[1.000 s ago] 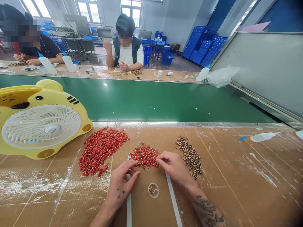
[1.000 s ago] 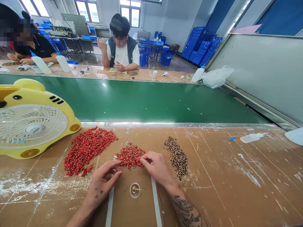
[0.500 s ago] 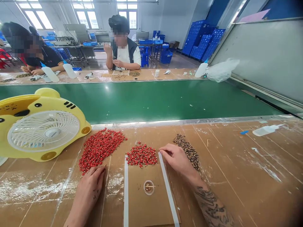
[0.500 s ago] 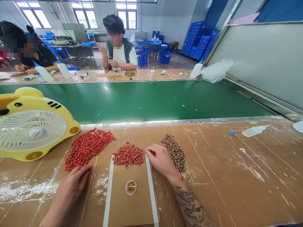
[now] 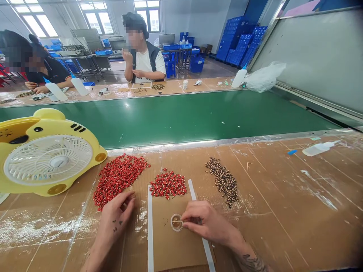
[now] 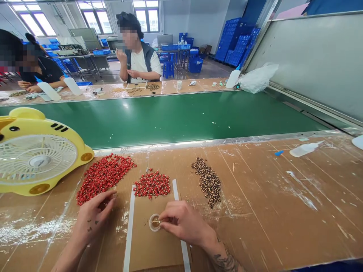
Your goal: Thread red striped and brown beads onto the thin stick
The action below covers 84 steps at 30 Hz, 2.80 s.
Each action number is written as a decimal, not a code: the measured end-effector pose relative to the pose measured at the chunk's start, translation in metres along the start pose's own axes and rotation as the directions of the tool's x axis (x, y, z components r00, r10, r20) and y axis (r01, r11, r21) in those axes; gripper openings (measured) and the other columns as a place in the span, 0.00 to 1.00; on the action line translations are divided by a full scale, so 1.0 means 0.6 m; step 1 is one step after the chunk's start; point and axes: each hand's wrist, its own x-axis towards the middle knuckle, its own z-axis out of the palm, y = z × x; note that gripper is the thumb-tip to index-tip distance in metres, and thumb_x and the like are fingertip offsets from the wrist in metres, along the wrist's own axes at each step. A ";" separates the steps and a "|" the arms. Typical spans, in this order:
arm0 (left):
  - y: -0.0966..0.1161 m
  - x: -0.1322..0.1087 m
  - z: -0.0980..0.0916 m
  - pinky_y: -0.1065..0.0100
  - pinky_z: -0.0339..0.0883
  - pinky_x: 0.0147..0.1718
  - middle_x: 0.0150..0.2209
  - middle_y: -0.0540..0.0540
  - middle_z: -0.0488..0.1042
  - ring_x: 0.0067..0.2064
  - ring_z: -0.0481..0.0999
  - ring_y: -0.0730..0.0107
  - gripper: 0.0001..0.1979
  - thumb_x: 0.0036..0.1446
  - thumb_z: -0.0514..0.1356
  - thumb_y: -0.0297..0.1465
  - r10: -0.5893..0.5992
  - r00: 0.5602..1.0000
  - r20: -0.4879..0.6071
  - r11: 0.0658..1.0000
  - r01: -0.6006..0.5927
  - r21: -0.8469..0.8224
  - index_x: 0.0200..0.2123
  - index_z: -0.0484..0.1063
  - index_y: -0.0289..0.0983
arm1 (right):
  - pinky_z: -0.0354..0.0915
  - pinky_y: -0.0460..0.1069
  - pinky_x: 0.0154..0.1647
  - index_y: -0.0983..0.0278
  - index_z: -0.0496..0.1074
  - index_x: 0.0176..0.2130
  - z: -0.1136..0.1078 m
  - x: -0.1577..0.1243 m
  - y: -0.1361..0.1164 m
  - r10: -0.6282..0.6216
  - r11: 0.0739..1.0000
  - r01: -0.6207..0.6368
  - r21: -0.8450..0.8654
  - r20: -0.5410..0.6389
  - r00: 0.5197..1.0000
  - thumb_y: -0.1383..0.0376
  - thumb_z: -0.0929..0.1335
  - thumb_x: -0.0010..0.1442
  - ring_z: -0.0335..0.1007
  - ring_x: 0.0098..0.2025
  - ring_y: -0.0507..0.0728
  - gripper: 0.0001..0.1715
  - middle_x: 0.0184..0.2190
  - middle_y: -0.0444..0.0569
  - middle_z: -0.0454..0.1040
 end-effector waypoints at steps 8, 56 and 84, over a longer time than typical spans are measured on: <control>0.092 0.002 0.075 0.69 0.73 0.31 0.29 0.48 0.79 0.29 0.81 0.68 0.09 0.51 0.66 0.28 -0.005 0.917 0.399 0.535 0.340 -0.774 0.37 0.83 0.36 | 0.63 0.47 0.32 0.64 0.80 0.35 0.002 0.014 0.008 -0.025 0.999 0.024 -0.023 -0.011 1.000 0.57 0.67 0.68 0.71 0.30 0.54 0.16 0.28 0.48 0.78; 0.070 -0.007 0.115 0.73 0.64 0.31 0.25 0.48 0.81 0.28 0.76 0.72 0.06 0.44 0.72 0.28 -0.099 0.825 0.557 0.343 0.553 -0.759 0.30 0.83 0.35 | 0.49 0.49 0.30 0.64 0.68 0.28 0.012 0.017 0.001 -0.306 0.853 0.301 -0.426 0.058 0.950 0.68 0.60 0.71 0.58 0.28 0.54 0.19 0.24 0.45 0.66; 0.073 -0.008 0.117 0.71 0.66 0.32 0.25 0.47 0.82 0.28 0.77 0.71 0.07 0.46 0.72 0.30 -0.071 0.828 0.556 0.338 0.544 -0.768 0.30 0.81 0.35 | 0.56 0.46 0.27 0.64 0.73 0.31 0.013 0.038 -0.010 -0.215 0.975 0.219 -0.030 -0.361 0.907 0.71 0.68 0.63 0.61 0.24 0.51 0.08 0.22 0.42 0.65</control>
